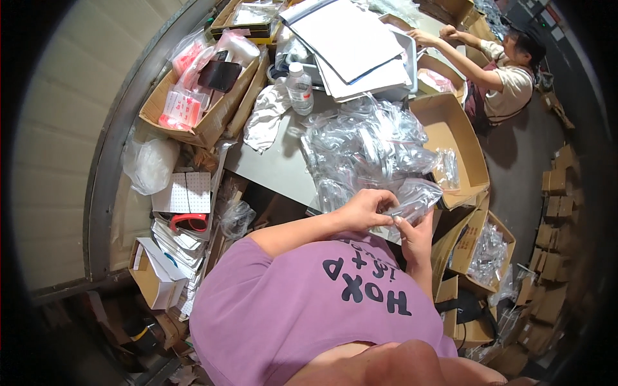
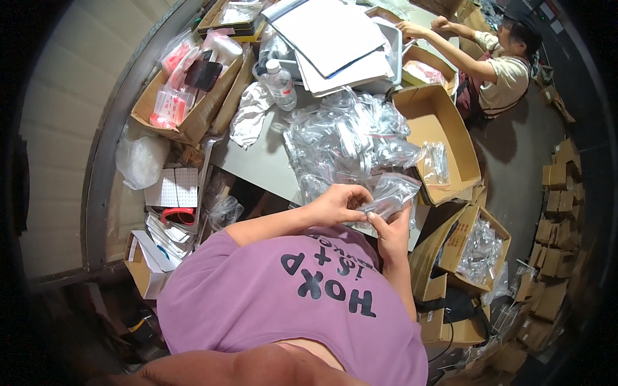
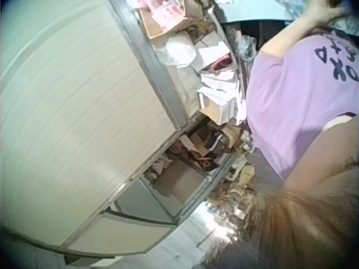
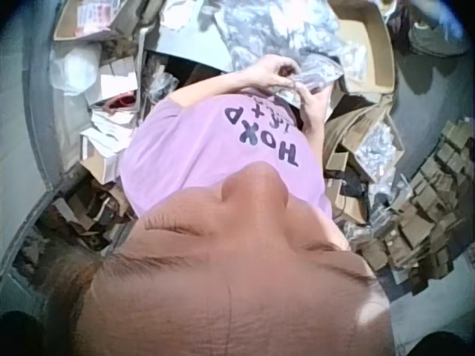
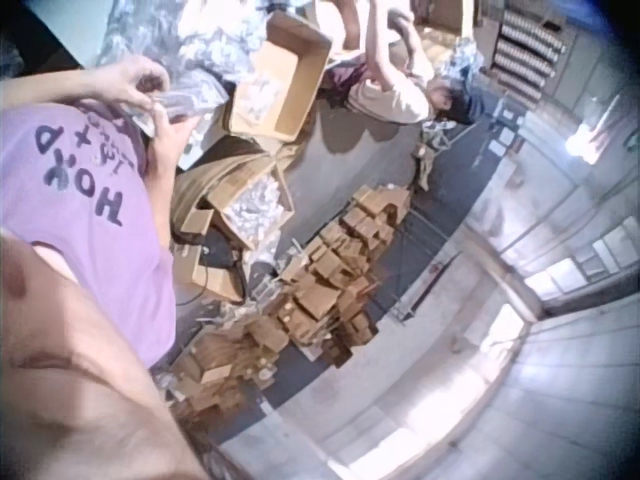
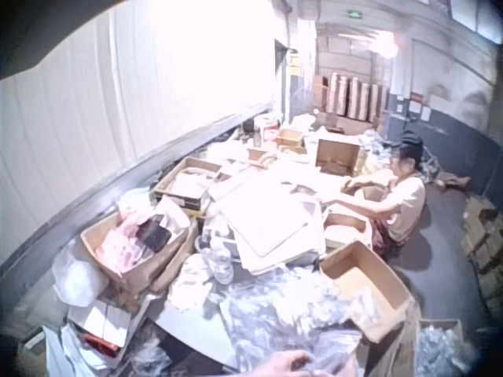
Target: The person picks up metal parts and places them into plastic bags by hand. They use a digital caliper to measure one of the parts before placing it in a bag and then into a box.
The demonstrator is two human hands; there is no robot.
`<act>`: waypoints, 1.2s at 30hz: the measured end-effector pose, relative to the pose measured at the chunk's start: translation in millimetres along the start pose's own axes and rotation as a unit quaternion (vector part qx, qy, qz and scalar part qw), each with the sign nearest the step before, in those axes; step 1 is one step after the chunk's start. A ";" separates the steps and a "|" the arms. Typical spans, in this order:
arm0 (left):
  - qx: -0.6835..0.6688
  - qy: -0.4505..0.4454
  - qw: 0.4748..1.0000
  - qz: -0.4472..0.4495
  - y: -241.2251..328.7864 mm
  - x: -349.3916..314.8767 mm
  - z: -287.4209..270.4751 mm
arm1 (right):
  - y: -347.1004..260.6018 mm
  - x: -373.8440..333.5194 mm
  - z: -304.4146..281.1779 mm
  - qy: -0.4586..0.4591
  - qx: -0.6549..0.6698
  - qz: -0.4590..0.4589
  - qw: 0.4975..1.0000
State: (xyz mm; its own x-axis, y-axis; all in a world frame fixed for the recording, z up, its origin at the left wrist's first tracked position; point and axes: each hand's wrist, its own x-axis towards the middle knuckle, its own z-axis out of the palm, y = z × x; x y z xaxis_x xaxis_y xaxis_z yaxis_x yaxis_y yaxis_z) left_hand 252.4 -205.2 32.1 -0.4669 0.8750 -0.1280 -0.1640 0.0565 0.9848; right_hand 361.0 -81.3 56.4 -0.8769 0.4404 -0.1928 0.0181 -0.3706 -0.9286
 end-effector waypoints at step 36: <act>-0.405 -0.065 0.902 -0.132 40.4 18.0 -68.2 | -31.3 48.9 49.5 0.004 0.087 0.091 0.992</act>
State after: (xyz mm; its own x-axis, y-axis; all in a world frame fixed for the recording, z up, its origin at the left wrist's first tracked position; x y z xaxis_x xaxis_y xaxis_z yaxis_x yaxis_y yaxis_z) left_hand 178.1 -220.0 61.6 -0.2210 0.9346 -0.2788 -0.8605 -0.0522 0.5068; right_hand 293.8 -88.6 91.7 -0.8623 0.3596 -0.3564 0.0922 -0.5806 -0.8089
